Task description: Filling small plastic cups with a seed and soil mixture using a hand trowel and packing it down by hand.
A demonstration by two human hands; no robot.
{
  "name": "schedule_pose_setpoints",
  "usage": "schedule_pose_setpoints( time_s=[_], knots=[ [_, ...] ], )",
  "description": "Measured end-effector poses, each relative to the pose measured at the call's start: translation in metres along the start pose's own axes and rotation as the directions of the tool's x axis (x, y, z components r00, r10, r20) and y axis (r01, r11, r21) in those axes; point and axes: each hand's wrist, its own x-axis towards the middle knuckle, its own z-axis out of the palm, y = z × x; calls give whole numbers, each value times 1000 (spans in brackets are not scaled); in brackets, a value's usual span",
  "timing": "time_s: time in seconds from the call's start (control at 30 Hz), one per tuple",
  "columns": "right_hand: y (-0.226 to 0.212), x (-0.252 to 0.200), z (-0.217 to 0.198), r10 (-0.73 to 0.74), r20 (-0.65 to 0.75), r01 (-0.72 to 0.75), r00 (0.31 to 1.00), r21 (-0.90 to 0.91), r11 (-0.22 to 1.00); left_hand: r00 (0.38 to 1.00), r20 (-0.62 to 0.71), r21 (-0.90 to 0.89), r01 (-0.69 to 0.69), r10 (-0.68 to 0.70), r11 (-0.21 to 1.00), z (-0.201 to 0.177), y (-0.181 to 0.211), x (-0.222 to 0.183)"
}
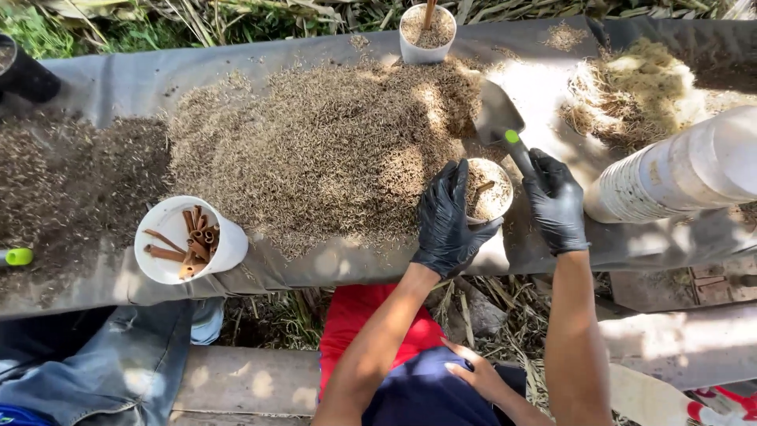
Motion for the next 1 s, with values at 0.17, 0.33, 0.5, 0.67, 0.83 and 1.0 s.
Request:
schedule_pose_setpoints(
  time_s=[0.17,0.33,0.5,0.67,0.83,1.0],
  knots=[
    [-19,-23,-19,94,1,-90,996,296,951,1000,21,-72,-19,21,997,-9,7,5],
    [-15,-59,-48,6,-62,3,998,160,987,991,129,-55,-20,27,998,6,-11,-4],
    [58,-81,-87,-500,-16,486,866,-215,847,995,101,14,9,-11,1000,16,-7,7],
    [-45,-94,-114,-406,-31,393,913,-192,899,994,59,325,69,-93,943,58,-13,27],
    [-70,-97,-130,-452,66,451,890,-278,848,928,-187,-98,308,-322,946,60,0,53],
    [-69,-104,-134,-385,105,392,917,-418,819,996,45,63,70,-72,996,47,-14,43]
  ],
)
